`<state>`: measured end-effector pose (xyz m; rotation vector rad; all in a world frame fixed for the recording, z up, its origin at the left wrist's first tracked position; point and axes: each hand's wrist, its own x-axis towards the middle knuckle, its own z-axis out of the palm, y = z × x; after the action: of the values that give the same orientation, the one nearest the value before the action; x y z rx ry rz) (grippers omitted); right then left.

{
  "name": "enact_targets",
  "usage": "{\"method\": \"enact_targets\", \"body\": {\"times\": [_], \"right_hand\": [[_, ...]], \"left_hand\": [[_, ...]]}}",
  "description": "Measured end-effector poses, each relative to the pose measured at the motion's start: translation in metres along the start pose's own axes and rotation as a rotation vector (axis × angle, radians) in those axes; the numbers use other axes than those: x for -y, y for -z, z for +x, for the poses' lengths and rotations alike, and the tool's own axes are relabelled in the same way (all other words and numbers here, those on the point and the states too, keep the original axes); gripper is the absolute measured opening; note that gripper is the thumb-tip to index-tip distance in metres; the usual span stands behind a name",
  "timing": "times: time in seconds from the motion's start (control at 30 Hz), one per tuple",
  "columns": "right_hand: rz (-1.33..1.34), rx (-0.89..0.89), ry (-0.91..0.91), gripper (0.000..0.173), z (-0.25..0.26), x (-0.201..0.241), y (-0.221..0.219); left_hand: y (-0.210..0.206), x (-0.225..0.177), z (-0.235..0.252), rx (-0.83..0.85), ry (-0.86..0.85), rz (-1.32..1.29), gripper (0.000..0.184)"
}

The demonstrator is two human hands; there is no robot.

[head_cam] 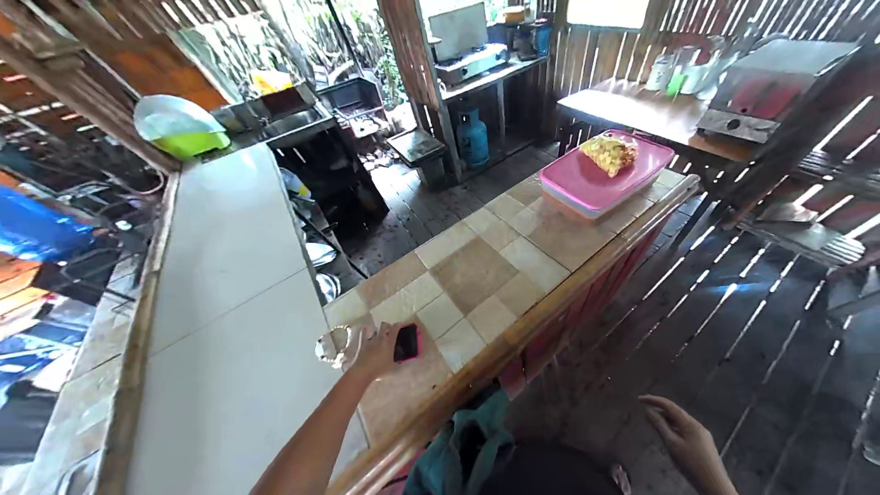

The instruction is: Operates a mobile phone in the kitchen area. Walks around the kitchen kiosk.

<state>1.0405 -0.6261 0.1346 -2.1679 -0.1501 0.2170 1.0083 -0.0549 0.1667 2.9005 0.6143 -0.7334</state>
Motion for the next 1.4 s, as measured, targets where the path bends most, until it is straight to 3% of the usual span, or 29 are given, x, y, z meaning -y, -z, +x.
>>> {"method": "enact_targets", "body": {"times": [0.13, 0.27, 0.33, 0.47, 0.57, 0.7, 0.83, 1.13, 1.4], "right_hand": [[0.0, -0.082, 0.036, 0.027, 0.044, 0.002, 0.04], [0.166, -0.028, 0.222, 0.029, 0.082, 0.026, 0.062], [0.299, 0.068, 0.365, 0.039, 0.093, 0.035, 0.064], [0.408, 0.241, 0.612, 0.095, 0.104, 0.036, 0.077], [0.554, 0.259, 0.605, 0.099, 0.101, 0.008, 0.105], [0.633, 0.182, 0.359, 0.088, 0.09, -0.049, 0.16], [0.656, 0.105, 0.106, 0.081, 0.083, -0.092, 0.199], [0.68, -0.083, -0.027, 0.088, 0.102, -0.154, 0.25], [0.737, -0.05, -0.164, 0.084, 0.194, -0.194, 0.304]], "left_hand": [[0.049, -0.067, -0.024, -0.284, -0.075, -0.304, 0.112], [0.072, -0.17, -0.058, -0.517, -0.541, -0.795, 0.117], [0.077, -0.238, -0.078, -0.434, -0.747, -1.029, 0.115], [0.064, -0.371, -0.089, -0.128, -1.0, -1.289, 0.098], [0.057, -0.463, -0.09, -0.011, -0.936, -1.342, 0.093], [0.046, -0.553, -0.09, 0.214, -0.709, -1.381, 0.087], [0.019, -0.627, -0.086, 0.316, -0.716, -1.271, 0.092], [0.026, -0.734, -0.062, 0.615, -0.677, -1.209, 0.079], [0.038, -0.824, 0.02, 0.619, -0.664, -1.225, 0.08]]}}
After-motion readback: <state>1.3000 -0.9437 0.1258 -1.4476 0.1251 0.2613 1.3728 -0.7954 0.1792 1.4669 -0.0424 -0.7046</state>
